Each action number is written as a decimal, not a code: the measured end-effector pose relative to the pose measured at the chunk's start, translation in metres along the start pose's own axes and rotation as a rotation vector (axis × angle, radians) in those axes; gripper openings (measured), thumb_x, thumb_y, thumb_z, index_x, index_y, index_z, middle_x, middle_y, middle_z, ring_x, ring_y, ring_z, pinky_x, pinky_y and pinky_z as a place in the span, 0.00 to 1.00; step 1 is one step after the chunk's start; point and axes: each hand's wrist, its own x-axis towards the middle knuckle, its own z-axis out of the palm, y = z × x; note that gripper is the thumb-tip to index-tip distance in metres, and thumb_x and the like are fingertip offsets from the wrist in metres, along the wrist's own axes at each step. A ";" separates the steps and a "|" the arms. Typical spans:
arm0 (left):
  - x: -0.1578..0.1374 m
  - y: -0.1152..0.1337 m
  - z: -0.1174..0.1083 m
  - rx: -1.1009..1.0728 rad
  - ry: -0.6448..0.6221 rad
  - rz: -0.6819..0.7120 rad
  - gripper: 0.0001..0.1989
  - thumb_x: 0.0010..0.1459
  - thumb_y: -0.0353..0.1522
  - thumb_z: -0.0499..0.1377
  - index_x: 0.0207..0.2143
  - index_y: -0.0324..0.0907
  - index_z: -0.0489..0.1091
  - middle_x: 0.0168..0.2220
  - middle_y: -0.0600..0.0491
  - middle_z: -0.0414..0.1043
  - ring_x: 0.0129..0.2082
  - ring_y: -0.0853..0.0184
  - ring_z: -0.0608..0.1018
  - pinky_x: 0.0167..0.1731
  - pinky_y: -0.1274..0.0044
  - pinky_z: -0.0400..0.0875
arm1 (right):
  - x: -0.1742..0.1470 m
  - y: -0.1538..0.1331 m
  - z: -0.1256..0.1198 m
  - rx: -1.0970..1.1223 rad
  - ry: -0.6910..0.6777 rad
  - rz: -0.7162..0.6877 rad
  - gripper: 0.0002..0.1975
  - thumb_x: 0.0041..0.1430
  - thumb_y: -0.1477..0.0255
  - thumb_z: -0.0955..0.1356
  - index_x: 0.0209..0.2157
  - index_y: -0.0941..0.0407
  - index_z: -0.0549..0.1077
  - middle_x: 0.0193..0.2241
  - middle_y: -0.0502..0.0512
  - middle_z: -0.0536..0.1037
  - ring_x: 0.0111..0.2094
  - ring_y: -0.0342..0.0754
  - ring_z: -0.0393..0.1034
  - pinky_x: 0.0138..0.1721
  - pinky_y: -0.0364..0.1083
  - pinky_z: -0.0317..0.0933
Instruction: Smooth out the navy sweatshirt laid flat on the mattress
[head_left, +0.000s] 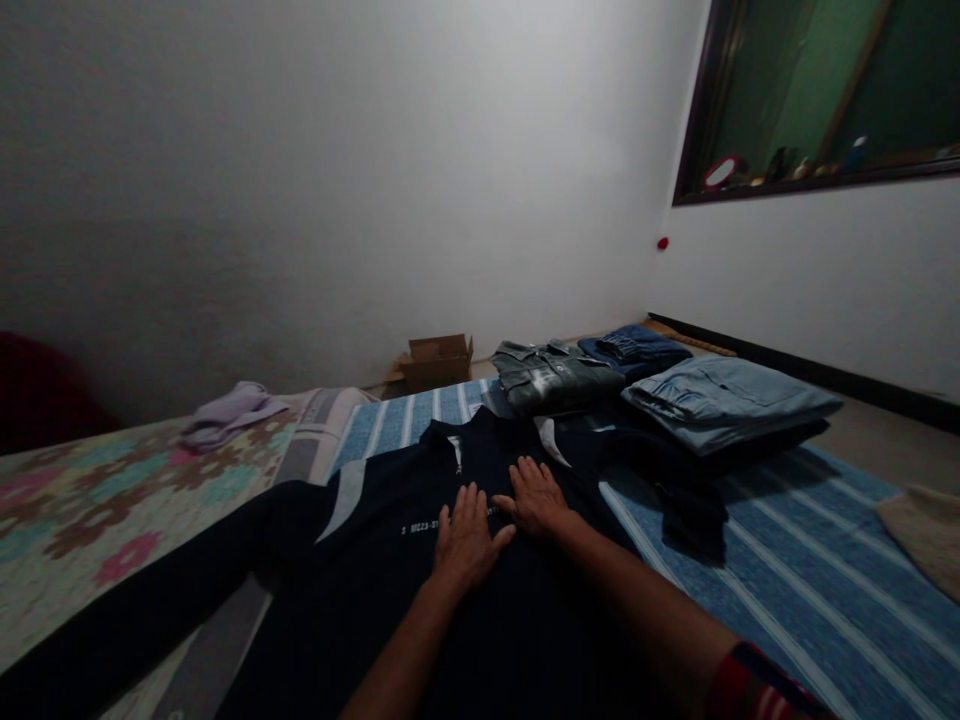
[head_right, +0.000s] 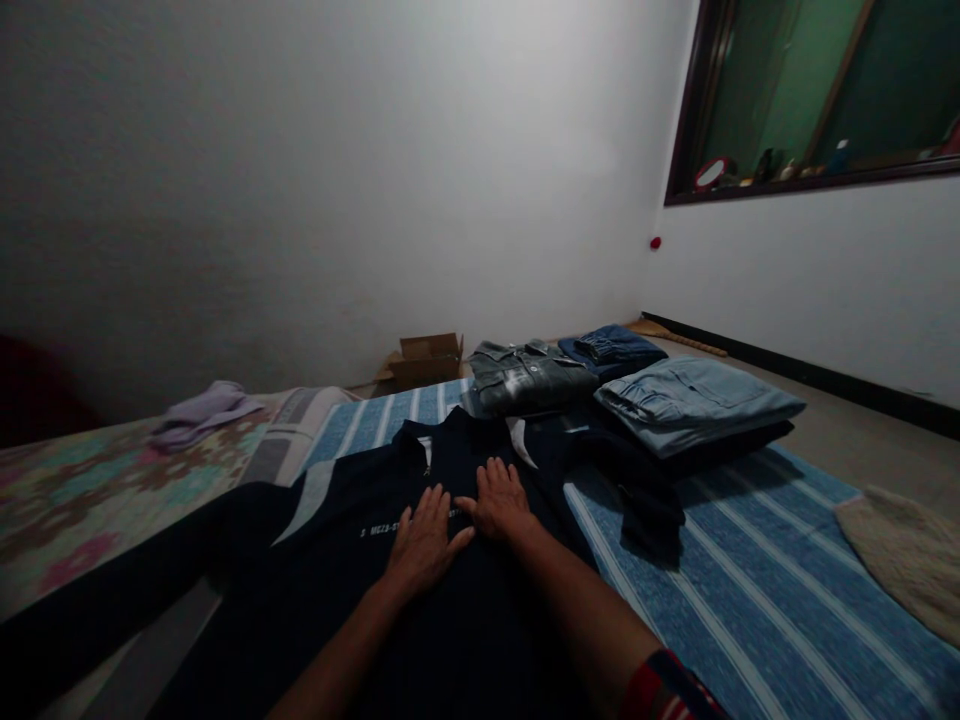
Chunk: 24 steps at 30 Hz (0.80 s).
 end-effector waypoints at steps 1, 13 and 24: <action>-0.003 0.001 -0.001 -0.007 -0.004 0.004 0.40 0.59 0.52 0.39 0.62 0.31 0.50 0.65 0.41 0.39 0.65 0.55 0.44 0.60 0.59 0.43 | -0.003 0.000 0.000 -0.002 -0.001 -0.001 0.42 0.60 0.49 0.46 0.63 0.66 0.48 0.64 0.67 0.43 0.65 0.55 0.31 0.61 0.54 0.28; -0.026 0.010 0.002 -0.036 -0.016 0.039 0.41 0.58 0.53 0.39 0.63 0.32 0.48 0.65 0.42 0.39 0.65 0.56 0.43 0.61 0.59 0.40 | -0.007 0.005 -0.001 -0.009 -0.062 -0.007 0.43 0.59 0.47 0.45 0.64 0.66 0.45 0.65 0.66 0.40 0.65 0.55 0.29 0.61 0.55 0.27; -0.029 0.009 0.002 -0.042 0.013 0.057 0.41 0.58 0.53 0.39 0.63 0.32 0.48 0.65 0.41 0.39 0.65 0.55 0.43 0.60 0.59 0.42 | -0.012 0.006 -0.003 -0.015 -0.067 -0.006 0.44 0.58 0.46 0.45 0.63 0.66 0.46 0.65 0.67 0.41 0.65 0.55 0.29 0.61 0.54 0.26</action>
